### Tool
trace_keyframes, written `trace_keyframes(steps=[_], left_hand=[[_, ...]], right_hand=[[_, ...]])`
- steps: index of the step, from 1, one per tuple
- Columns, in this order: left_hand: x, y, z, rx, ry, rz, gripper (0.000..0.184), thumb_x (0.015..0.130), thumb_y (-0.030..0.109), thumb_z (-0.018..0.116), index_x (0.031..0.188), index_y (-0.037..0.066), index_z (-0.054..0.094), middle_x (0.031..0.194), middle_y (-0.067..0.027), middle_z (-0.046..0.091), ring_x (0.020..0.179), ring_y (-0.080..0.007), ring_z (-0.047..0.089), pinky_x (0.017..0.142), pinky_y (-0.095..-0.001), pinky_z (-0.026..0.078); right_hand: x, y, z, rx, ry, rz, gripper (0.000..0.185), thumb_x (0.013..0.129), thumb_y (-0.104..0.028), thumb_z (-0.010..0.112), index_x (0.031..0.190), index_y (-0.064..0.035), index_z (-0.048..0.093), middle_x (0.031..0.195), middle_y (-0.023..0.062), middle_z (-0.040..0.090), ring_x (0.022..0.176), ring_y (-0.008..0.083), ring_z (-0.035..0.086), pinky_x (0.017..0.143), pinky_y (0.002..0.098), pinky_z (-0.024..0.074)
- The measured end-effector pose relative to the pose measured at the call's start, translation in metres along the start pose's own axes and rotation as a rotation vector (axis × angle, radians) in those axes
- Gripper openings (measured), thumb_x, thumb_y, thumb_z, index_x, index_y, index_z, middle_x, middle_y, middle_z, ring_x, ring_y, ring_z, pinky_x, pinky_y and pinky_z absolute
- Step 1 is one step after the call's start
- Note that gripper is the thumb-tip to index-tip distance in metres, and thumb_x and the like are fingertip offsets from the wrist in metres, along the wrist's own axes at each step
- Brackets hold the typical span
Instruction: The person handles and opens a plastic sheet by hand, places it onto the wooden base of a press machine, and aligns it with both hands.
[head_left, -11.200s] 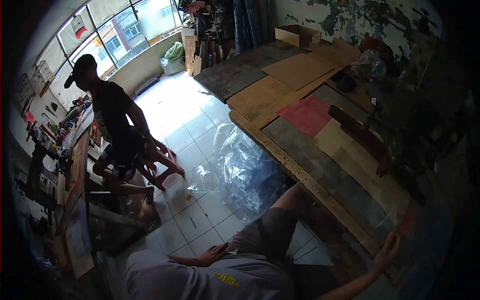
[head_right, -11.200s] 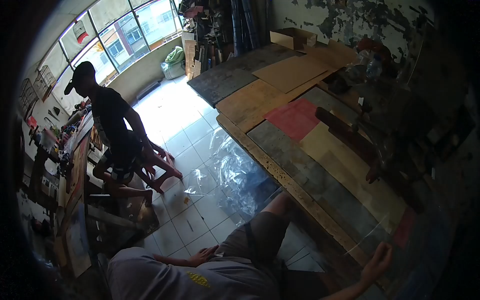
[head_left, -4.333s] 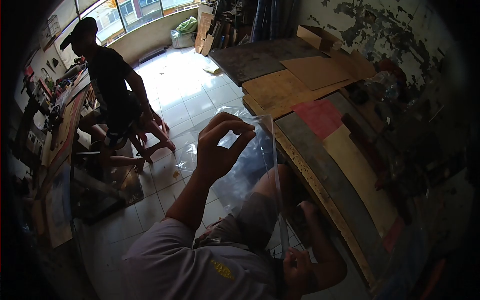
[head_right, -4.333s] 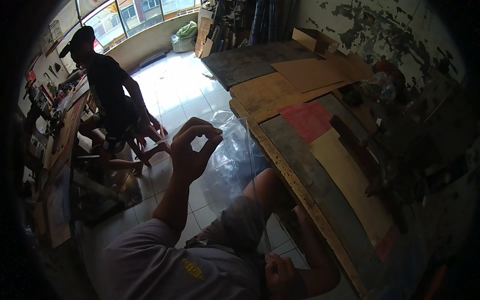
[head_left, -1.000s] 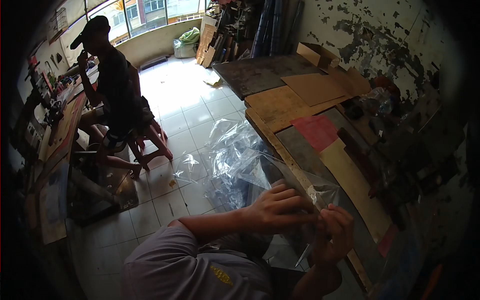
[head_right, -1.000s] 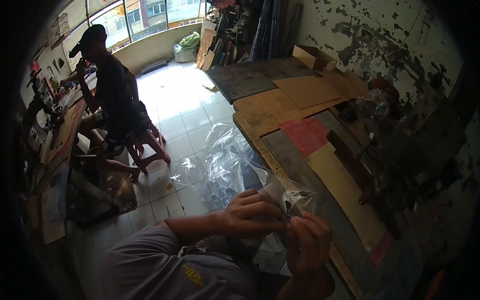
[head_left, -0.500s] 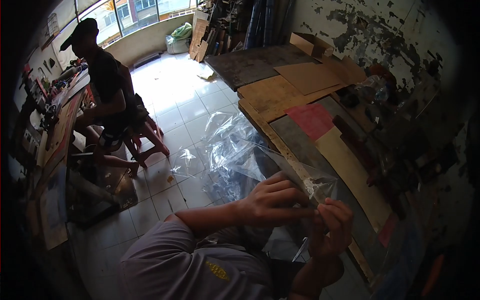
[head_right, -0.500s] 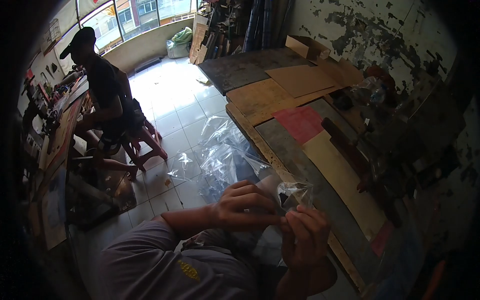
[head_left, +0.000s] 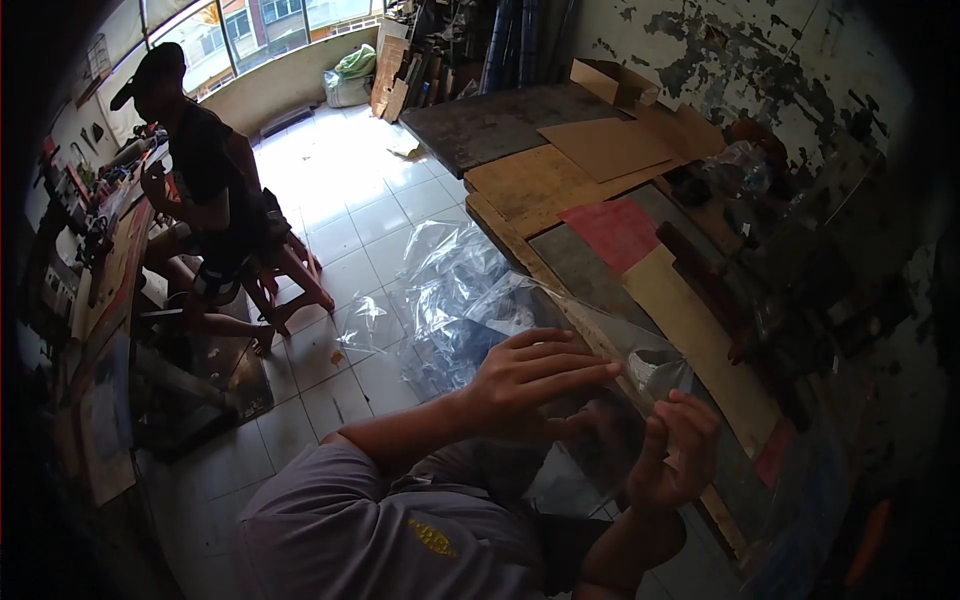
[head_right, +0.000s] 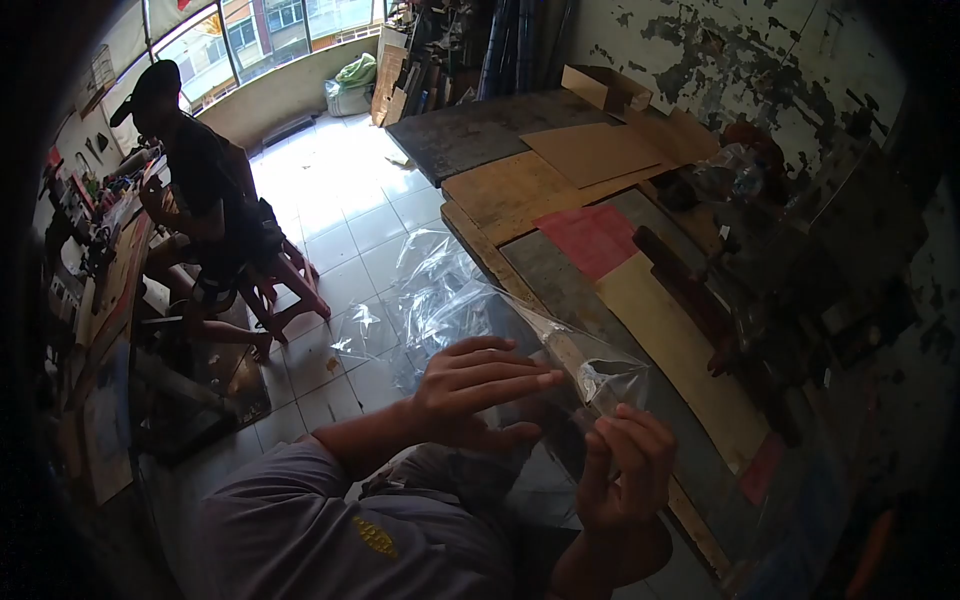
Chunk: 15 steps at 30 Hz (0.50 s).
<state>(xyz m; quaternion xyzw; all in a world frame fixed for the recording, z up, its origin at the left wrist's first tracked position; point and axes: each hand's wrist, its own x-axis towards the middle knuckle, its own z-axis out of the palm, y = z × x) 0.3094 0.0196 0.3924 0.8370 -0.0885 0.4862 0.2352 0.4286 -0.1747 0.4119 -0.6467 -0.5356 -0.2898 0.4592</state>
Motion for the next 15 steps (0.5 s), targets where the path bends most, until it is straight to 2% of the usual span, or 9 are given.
trace_keyframes(steps=[1,4,7,13,15], left_hand=[[-0.001,0.001,-0.002,-0.052,-0.02,-0.042,0.048,0.079,0.028,0.088,0.121,0.008,0.074,0.113,-0.006,0.077,0.1,-0.0227,0.076,0.078,-0.0344,0.061],[0.008,0.001,0.004,-0.007,0.095,0.018,0.046,0.079,0.023,0.088,0.12,0.008,0.075,0.107,-0.006,0.078,0.093,-0.0224,0.077,0.073,-0.0344,0.061],[-0.004,0.001,0.0,-0.066,-0.032,-0.074,0.046,0.077,0.022,0.089,0.119,0.009,0.075,0.101,-0.0058,0.078,0.086,-0.0209,0.077,0.073,-0.0334,0.061],[0.006,0.001,0.003,-0.038,0.061,0.038,0.044,0.076,0.022,0.089,0.116,0.011,0.076,0.095,-0.005,0.077,0.082,-0.0187,0.076,0.068,-0.0308,0.059],[0.002,0.001,0.001,-0.041,0.027,0.013,0.042,0.077,0.022,0.089,0.116,0.011,0.077,0.097,-0.0051,0.077,0.082,-0.019,0.076,0.067,-0.031,0.059]], right_hand=[[-0.001,0.0,0.0,0.002,0.0,0.002,0.009,0.096,-0.01,0.072,0.101,-0.003,0.069,0.099,0.0092,0.068,0.096,0.0309,0.069,0.084,0.0432,0.0564],[0.0,-0.002,0.001,0.013,0.009,0.013,0.01,0.096,-0.01,0.072,0.101,-0.0029,0.069,0.099,0.0093,0.068,0.095,0.0312,0.069,0.083,0.0428,0.0569],[0.001,-0.001,0.0,0.032,0.008,-0.005,0.009,0.096,-0.011,0.072,0.1,-0.003,0.069,0.098,0.0094,0.068,0.095,0.0311,0.069,0.081,0.0424,0.0572],[-0.001,-0.003,-0.004,0.032,0.028,0.004,0.009,0.096,-0.011,0.072,0.099,-0.0031,0.069,0.097,0.0092,0.068,0.094,0.0307,0.069,0.079,0.0415,0.0574],[0.0,-0.004,-0.007,0.039,0.015,-0.005,0.01,0.098,-0.011,0.069,0.1,-0.0012,0.068,0.096,0.0107,0.067,0.095,0.0311,0.068,0.081,0.0411,0.0565]])
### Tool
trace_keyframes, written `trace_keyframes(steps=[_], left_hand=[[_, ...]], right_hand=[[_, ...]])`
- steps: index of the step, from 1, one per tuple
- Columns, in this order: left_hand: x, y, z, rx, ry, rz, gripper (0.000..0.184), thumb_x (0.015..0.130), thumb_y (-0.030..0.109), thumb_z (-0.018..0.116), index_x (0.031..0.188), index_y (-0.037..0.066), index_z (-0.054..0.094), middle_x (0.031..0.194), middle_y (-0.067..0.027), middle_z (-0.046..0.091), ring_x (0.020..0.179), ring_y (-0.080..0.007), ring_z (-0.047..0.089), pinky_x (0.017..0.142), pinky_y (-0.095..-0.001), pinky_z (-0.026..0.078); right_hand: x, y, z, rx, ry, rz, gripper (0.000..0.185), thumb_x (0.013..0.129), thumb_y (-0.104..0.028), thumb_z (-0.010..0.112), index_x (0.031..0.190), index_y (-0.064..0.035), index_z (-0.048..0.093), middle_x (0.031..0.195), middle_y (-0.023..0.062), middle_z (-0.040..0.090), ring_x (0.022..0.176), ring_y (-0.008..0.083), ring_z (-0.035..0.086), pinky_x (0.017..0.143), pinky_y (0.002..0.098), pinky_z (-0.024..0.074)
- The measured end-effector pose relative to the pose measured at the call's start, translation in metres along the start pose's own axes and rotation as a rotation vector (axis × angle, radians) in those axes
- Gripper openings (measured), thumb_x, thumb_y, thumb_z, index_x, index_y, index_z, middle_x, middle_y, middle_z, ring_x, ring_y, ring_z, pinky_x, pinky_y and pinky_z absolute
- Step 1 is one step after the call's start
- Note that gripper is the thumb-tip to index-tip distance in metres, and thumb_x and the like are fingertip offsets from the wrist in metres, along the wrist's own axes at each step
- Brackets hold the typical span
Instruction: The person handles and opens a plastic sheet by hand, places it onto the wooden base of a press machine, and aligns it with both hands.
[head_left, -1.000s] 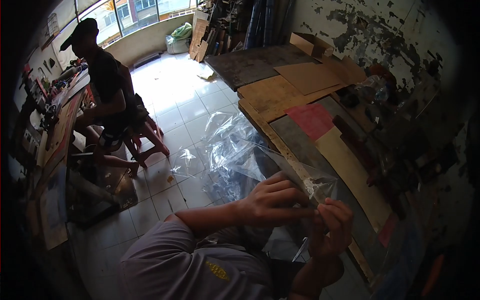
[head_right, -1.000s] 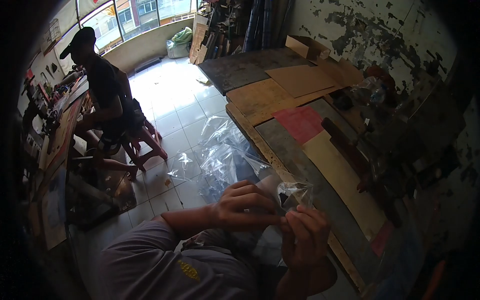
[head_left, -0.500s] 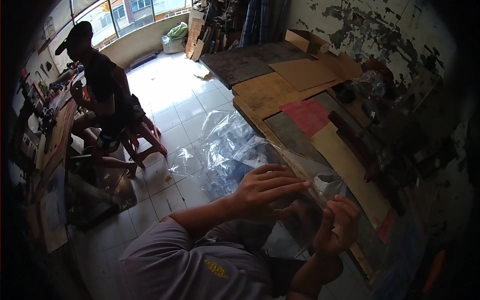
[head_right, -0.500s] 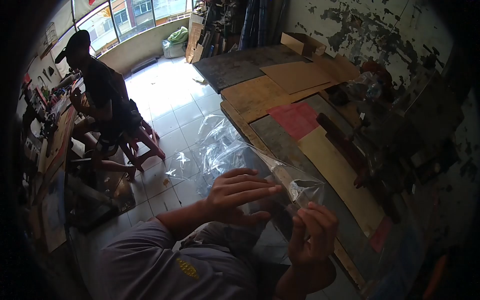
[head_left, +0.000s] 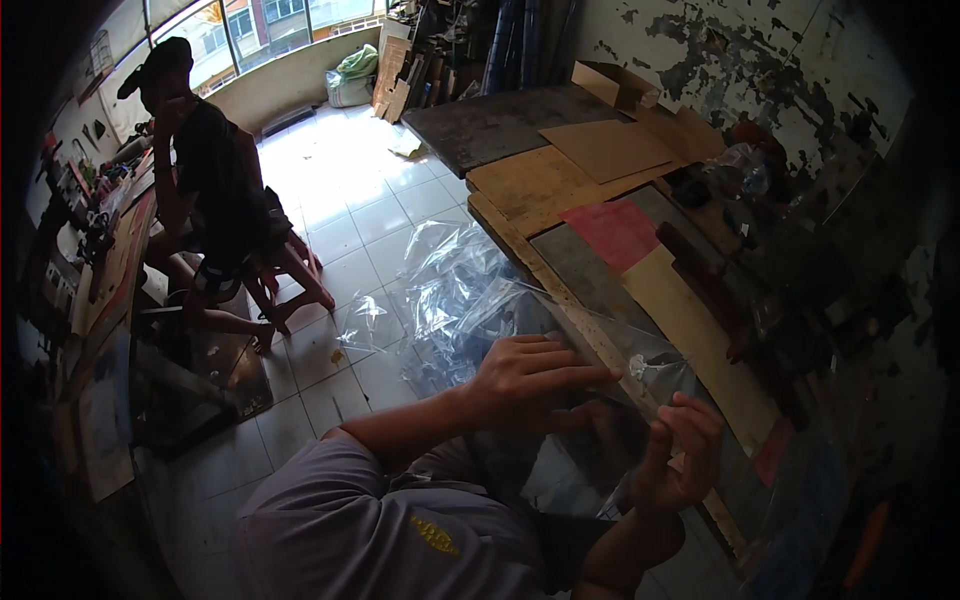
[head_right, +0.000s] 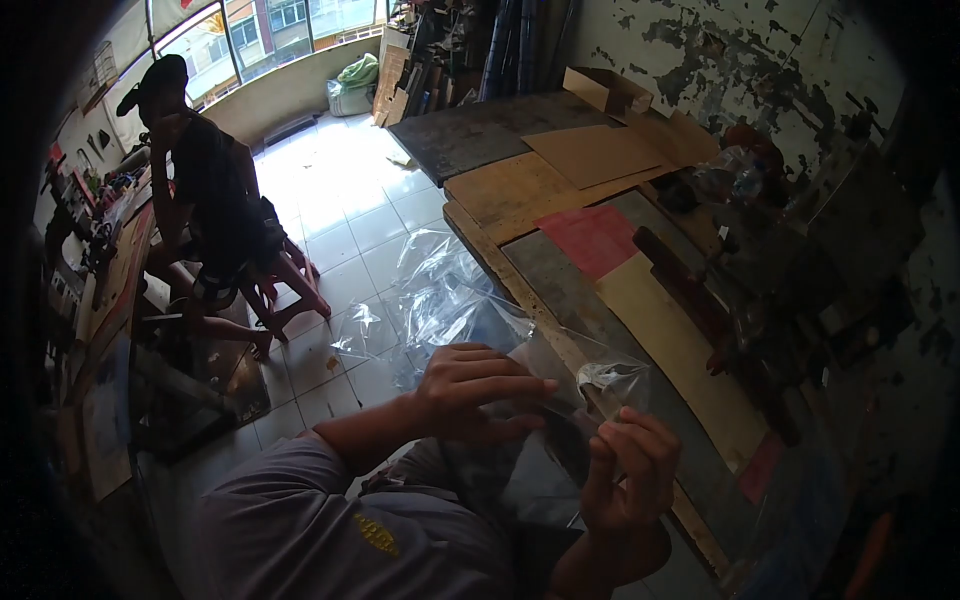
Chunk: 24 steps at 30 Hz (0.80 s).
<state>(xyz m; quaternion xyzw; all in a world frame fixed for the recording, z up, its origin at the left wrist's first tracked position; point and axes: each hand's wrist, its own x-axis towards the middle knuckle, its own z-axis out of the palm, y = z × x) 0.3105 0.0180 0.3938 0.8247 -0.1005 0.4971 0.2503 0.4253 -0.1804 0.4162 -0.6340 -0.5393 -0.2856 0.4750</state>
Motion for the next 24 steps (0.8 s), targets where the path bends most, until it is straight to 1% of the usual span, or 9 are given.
trace_keyframes(steps=[4,7,10,16,17,18,20,21,24], left_hand=[[-0.001,0.002,-0.004,0.015,-0.049,0.03,0.04,0.078,0.023,0.088,0.115,0.011,0.077,0.1,-0.005,0.076,0.083,-0.0194,0.075,0.068,-0.0306,0.058],[0.0,-0.001,0.0,0.037,0.034,0.097,0.038,0.079,0.022,0.088,0.114,0.011,0.077,0.099,-0.0042,0.076,0.084,-0.0192,0.075,0.07,-0.0303,0.058],[-0.009,-0.003,-0.001,0.03,-0.004,0.06,0.038,0.08,0.022,0.088,0.114,0.011,0.077,0.101,-0.0039,0.076,0.087,-0.019,0.075,0.071,-0.0307,0.057],[-0.006,-0.027,-0.019,0.06,-0.162,-0.088,0.051,0.078,0.027,0.09,0.124,0.013,0.072,0.104,-0.0024,0.075,0.092,-0.0191,0.073,0.077,-0.0335,0.057],[-0.006,-0.035,-0.02,0.048,-0.176,-0.079,0.052,0.078,0.025,0.09,0.125,0.014,0.07,0.103,-0.0024,0.075,0.093,-0.0209,0.072,0.08,-0.0353,0.057],[-0.006,-0.042,-0.02,0.023,-0.165,-0.103,0.048,0.078,0.022,0.089,0.122,0.014,0.071,0.104,-0.003,0.074,0.094,-0.023,0.072,0.081,-0.0371,0.057],[-0.009,-0.059,-0.021,0.034,-0.235,-0.142,0.046,0.079,0.02,0.088,0.12,0.014,0.07,0.107,-0.0044,0.074,0.097,-0.0252,0.072,0.084,-0.0385,0.057],[-0.007,-0.063,-0.022,0.018,-0.245,-0.151,0.044,0.08,0.019,0.087,0.12,0.014,0.07,0.108,-0.0051,0.074,0.098,-0.0257,0.072,0.085,-0.039,0.057],[-0.006,-0.072,-0.021,-0.033,-0.277,-0.198,0.039,0.082,0.018,0.085,0.119,0.012,0.071,0.111,-0.0068,0.073,0.101,-0.0274,0.071,0.087,-0.0402,0.057]], right_hand=[[-0.002,-0.001,-0.003,-0.002,0.011,0.002,0.011,0.1,-0.011,0.067,0.1,-0.0001,0.068,0.096,0.0114,0.066,0.094,0.031,0.068,0.082,0.0406,0.0558],[-0.002,-0.002,-0.005,-0.006,0.001,0.008,0.011,0.1,-0.011,0.067,0.1,0.0001,0.068,0.096,0.0114,0.066,0.095,0.0306,0.068,0.083,0.0405,0.0556],[-0.004,-0.002,-0.005,-0.017,-0.006,0.015,0.009,0.097,-0.01,0.071,0.1,-0.0027,0.068,0.096,0.0093,0.067,0.095,0.0303,0.068,0.08,0.0399,0.057],[-0.008,0.021,-0.011,0.031,0.089,0.111,0.01,0.099,-0.011,0.069,0.1,-0.001,0.068,0.096,0.0096,0.067,0.097,0.0296,0.068,0.082,0.0395,0.0562],[-0.007,0.028,-0.015,0.019,0.076,0.112,0.009,0.099,-0.009,0.067,0.101,0.0001,0.068,0.097,0.01,0.067,0.098,0.0286,0.067,0.085,0.0395,0.0547],[-0.007,0.033,-0.017,0.043,0.089,0.143,0.009,0.099,-0.008,0.067,0.101,0.0003,0.068,0.098,0.0102,0.067,0.099,0.0284,0.067,0.086,0.0393,0.0541],[-0.005,0.043,-0.018,0.097,0.122,0.196,0.008,0.099,-0.007,0.066,0.101,0.0007,0.068,0.098,0.0105,0.067,0.1,0.028,0.066,0.088,0.039,0.053],[-0.006,0.049,-0.019,0.129,0.127,0.234,0.007,0.1,-0.004,0.064,0.101,0.0012,0.068,0.099,0.0113,0.067,0.102,0.0263,0.066,0.092,0.0375,0.052],[-0.006,0.061,-0.022,0.169,0.149,0.317,0.007,0.1,-0.003,0.064,0.102,0.0018,0.068,0.102,0.0119,0.067,0.103,0.0243,0.066,0.094,0.0376,0.052]])
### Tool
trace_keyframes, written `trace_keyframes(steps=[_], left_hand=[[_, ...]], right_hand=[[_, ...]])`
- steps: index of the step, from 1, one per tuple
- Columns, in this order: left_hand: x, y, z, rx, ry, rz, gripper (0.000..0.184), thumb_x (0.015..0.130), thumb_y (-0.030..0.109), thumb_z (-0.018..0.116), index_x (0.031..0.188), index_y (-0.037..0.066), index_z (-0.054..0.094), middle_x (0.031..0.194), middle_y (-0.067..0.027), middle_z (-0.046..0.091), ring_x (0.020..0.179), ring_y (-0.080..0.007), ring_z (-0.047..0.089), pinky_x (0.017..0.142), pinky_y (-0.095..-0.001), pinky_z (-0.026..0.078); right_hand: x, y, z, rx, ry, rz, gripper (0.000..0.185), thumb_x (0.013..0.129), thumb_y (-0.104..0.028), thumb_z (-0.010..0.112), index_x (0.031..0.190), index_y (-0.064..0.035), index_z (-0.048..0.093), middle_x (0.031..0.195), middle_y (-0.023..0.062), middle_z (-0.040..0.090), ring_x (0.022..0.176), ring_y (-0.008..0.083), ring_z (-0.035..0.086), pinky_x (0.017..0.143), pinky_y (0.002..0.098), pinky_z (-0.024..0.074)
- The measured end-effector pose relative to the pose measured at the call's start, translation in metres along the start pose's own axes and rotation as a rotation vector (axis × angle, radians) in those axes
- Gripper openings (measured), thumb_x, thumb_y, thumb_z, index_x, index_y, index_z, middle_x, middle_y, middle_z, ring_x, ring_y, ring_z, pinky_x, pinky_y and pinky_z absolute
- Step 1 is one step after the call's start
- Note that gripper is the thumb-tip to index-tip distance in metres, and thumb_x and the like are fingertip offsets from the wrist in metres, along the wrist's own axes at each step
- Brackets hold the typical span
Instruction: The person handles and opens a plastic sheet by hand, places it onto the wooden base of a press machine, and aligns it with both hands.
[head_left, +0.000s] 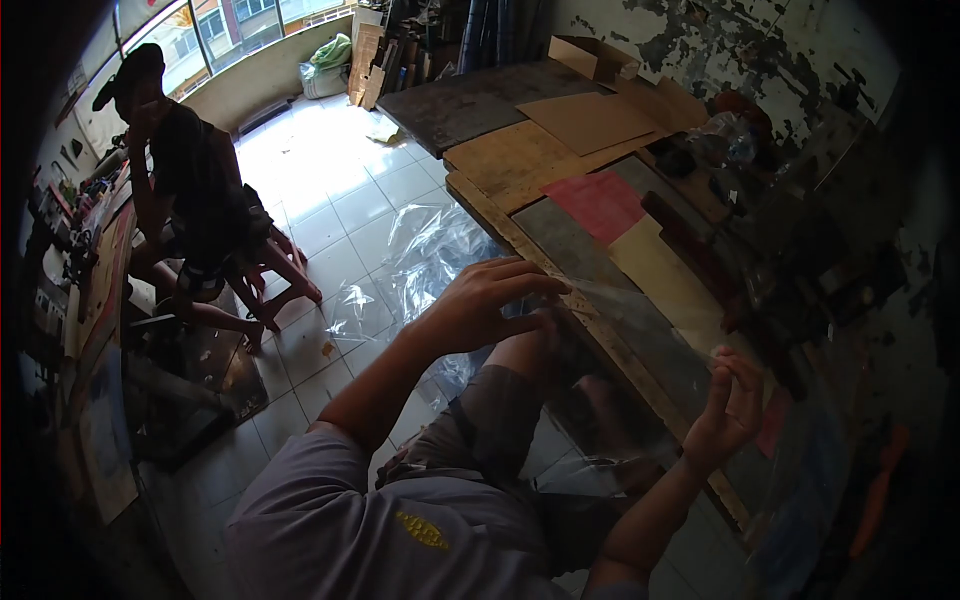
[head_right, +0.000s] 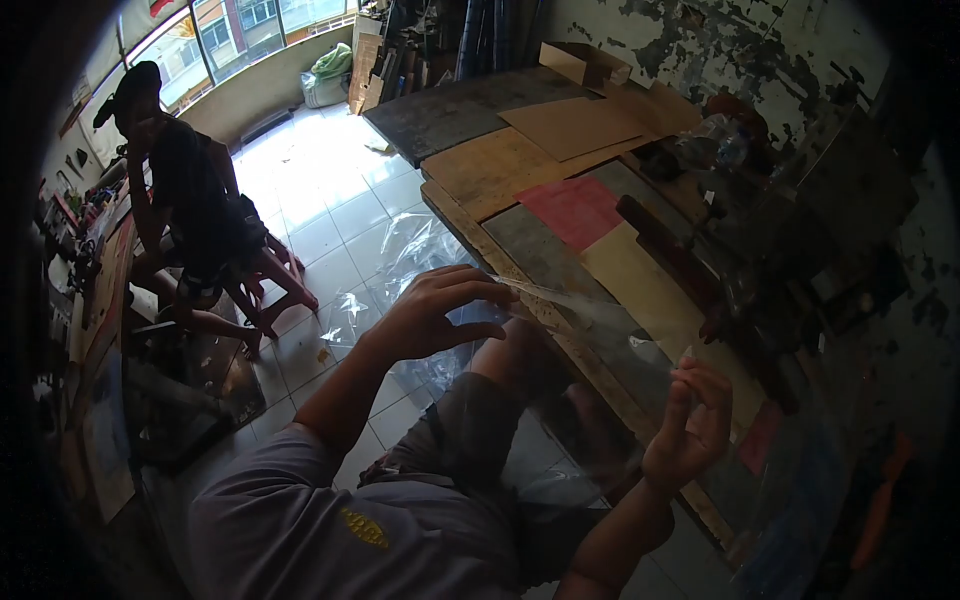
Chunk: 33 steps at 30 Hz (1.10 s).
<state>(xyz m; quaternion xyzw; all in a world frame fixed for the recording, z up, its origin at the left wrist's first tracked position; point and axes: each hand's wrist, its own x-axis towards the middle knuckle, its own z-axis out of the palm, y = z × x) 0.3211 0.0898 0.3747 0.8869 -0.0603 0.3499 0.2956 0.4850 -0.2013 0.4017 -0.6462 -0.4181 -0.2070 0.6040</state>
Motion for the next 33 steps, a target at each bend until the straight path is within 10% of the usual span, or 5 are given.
trace_keyframes(steps=[12,24,33], left_hand=[[0.003,-0.022,-0.01,-0.34,-0.05,-0.147,0.03,0.092,0.011,0.078,0.12,0.005,0.07,0.085,-0.0074,0.078,0.078,-0.0176,0.076,0.074,-0.0328,0.06],[0.0,0.007,0.018,-0.655,0.046,-0.393,0.038,0.096,0.009,0.074,0.131,0.004,0.061,0.105,-0.0078,0.076,0.104,-0.0164,0.073,0.09,-0.0321,0.057],[0.002,0.003,0.044,-0.8,0.139,-0.607,0.027,0.103,0.022,0.067,0.112,-0.003,0.069,0.1,-0.0094,0.076,0.093,-0.0144,0.073,0.083,-0.0304,0.057]], right_hand=[[-0.004,0.022,-0.025,0.044,0.021,0.289,0.01,0.101,-0.008,0.065,0.101,0.0024,0.067,0.099,0.0089,0.067,0.095,0.0155,0.063,0.09,0.0303,0.0503],[-0.02,0.029,-0.037,-0.04,0.262,0.457,0.026,0.105,-0.025,0.063,0.105,0.0015,0.065,0.097,0.0069,0.063,0.093,0.0156,0.06,0.091,0.0315,0.0477],[-0.024,0.037,-0.038,-0.017,0.241,0.464,0.027,0.105,-0.024,0.063,0.106,0.0023,0.064,0.099,0.007,0.063,0.094,0.0161,0.06,0.091,0.0319,0.047]])
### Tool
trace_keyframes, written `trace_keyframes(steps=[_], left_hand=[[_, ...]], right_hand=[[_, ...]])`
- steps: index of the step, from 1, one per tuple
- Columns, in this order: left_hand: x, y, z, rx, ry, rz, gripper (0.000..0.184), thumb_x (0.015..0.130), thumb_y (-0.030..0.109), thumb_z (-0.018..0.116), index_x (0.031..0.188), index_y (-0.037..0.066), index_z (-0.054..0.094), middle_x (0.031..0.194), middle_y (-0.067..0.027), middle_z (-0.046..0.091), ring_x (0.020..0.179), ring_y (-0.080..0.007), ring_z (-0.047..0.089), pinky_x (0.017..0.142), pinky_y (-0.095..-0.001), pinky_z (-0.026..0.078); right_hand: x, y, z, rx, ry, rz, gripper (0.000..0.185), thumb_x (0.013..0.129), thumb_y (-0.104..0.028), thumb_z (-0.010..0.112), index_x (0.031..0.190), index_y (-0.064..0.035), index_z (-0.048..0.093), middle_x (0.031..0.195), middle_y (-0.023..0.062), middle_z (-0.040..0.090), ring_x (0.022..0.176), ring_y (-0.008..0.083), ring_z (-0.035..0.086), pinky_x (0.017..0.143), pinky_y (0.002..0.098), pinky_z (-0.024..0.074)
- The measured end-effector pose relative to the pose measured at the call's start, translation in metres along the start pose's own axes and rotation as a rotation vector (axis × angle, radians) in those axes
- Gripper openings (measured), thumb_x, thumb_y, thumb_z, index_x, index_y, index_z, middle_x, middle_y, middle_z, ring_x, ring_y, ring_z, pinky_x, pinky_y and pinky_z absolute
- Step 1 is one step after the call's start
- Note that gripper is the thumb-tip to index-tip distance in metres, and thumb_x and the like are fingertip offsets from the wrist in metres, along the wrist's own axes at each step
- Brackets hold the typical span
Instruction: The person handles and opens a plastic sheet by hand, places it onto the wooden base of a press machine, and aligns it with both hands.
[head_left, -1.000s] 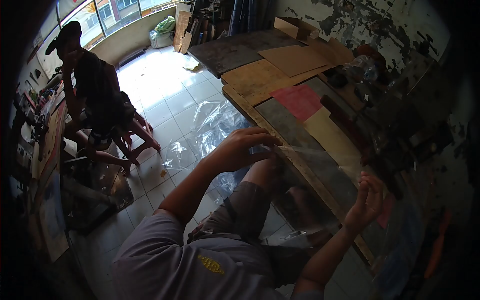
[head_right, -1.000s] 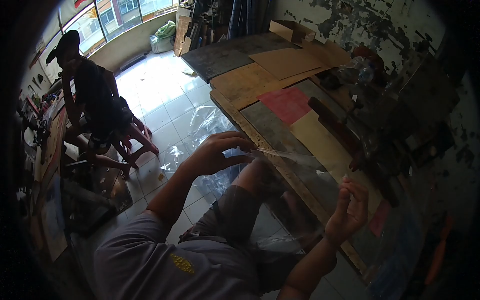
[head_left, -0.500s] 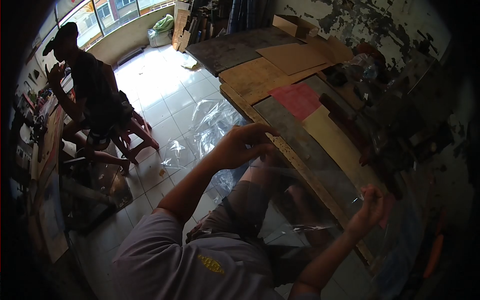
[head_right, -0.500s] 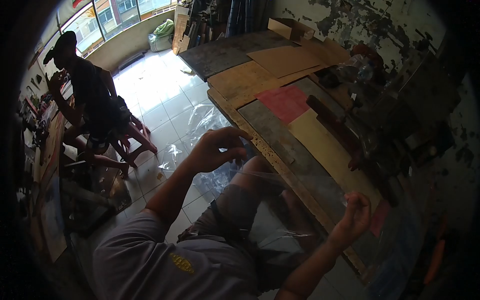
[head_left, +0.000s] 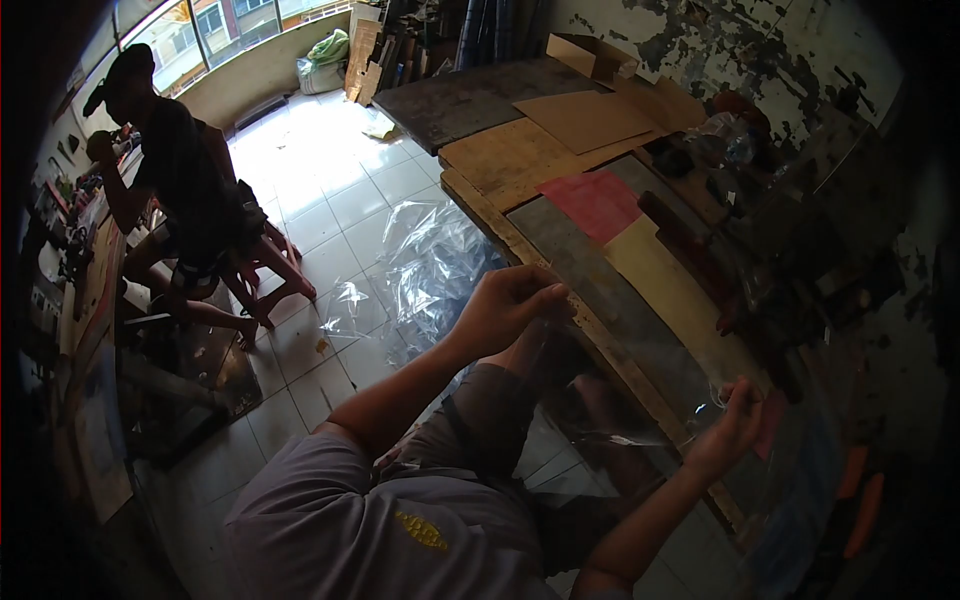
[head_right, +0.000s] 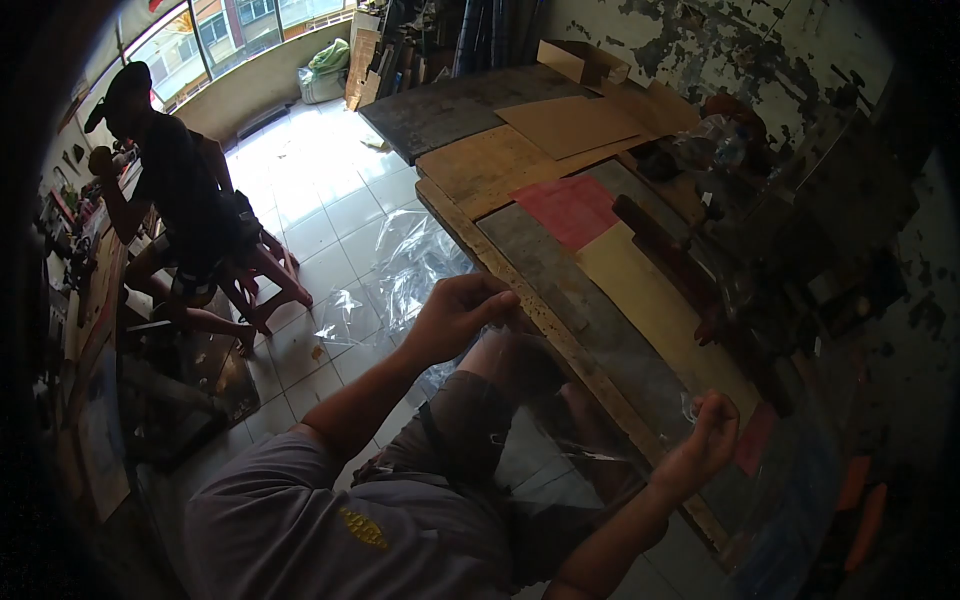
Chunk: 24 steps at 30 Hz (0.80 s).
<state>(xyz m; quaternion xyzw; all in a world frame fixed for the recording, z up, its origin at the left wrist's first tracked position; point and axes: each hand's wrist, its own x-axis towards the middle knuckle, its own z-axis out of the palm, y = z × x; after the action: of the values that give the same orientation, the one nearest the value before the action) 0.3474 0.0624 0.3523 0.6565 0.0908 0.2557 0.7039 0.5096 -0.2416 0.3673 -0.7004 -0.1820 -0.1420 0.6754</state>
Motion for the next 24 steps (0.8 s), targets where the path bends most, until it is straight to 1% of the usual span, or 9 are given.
trace_keyframes(steps=[3,6,9,12,18,21,24], left_hand=[[0.002,-0.001,0.002,-0.029,0.026,0.042,0.025,0.105,0.02,0.064,0.114,-0.002,0.069,0.099,-0.0094,0.077,0.091,-0.0145,0.072,0.081,-0.03,0.057],[-0.001,0.014,0.004,-0.05,0.013,0.145,0.024,0.108,0.018,0.058,0.119,-0.002,0.068,0.099,-0.0101,0.077,0.093,-0.0156,0.073,0.082,-0.0309,0.057],[-0.005,0.024,0.004,-0.069,-0.033,0.178,0.027,0.11,0.017,0.053,0.126,-0.001,0.064,0.101,-0.0108,0.076,0.095,-0.0167,0.074,0.084,-0.0317,0.057],[-0.01,0.033,0.005,-0.07,-0.029,0.197,0.028,0.11,0.015,0.05,0.131,-0.001,0.061,0.102,-0.0118,0.076,0.096,-0.0176,0.074,0.084,-0.0325,0.057],[-0.013,0.034,0.002,-0.092,-0.009,0.248,0.028,0.11,0.014,0.05,0.131,-0.002,0.061,0.105,-0.016,0.076,0.1,-0.0215,0.075,0.087,-0.0338,0.058],[-0.015,0.038,0.001,-0.104,0.009,0.23,0.028,0.11,0.014,0.051,0.131,-0.003,0.061,0.107,-0.0178,0.076,0.1,-0.0229,0.075,0.089,-0.0347,0.058],[-0.016,0.042,0.002,-0.1,0.02,0.26,0.028,0.11,0.014,0.051,0.13,-0.003,0.061,0.108,-0.0183,0.076,0.1,-0.0233,0.075,0.089,-0.035,0.059]], right_hand=[[0.0,-0.004,0.0,0.048,-0.028,0.007,0.027,0.104,-0.025,0.065,0.107,0.0017,0.065,0.1,0.0064,0.064,0.095,0.016,0.06,0.092,0.0318,0.0464],[0.004,-0.005,-0.007,0.03,-0.103,0.004,0.029,0.103,-0.027,0.068,0.109,0.0015,0.065,0.102,0.0056,0.064,0.097,0.0151,0.06,0.093,0.031,0.0456],[0.007,-0.008,-0.014,-0.002,-0.15,0.02,0.031,0.102,-0.028,0.07,0.108,0.002,0.065,0.102,0.0052,0.065,0.098,0.0137,0.06,0.093,0.0299,0.0457],[0.007,-0.015,-0.014,-0.019,-0.215,0.034,0.031,0.102,-0.029,0.07,0.107,0.0023,0.067,0.101,0.0046,0.066,0.098,0.0124,0.061,0.093,0.0286,0.0458],[0.011,-0.011,-0.018,0.041,-0.353,0.093,0.031,0.101,-0.03,0.07,0.102,0.0013,0.066,0.1,0.0046,0.066,0.098,0.012,0.06,0.094,0.028,0.0452],[0.011,-0.012,-0.015,0.094,-0.355,0.06,0.031,0.101,-0.03,0.07,0.101,0.0004,0.066,0.099,0.0048,0.067,0.1,0.0125,0.06,0.096,0.0292,0.0442],[0.013,-0.016,-0.014,0.112,-0.378,0.018,0.032,0.101,-0.032,0.071,0.101,-0.0002,0.067,0.098,0.0048,0.067,0.101,0.0131,0.059,0.097,0.0303,0.0435]])
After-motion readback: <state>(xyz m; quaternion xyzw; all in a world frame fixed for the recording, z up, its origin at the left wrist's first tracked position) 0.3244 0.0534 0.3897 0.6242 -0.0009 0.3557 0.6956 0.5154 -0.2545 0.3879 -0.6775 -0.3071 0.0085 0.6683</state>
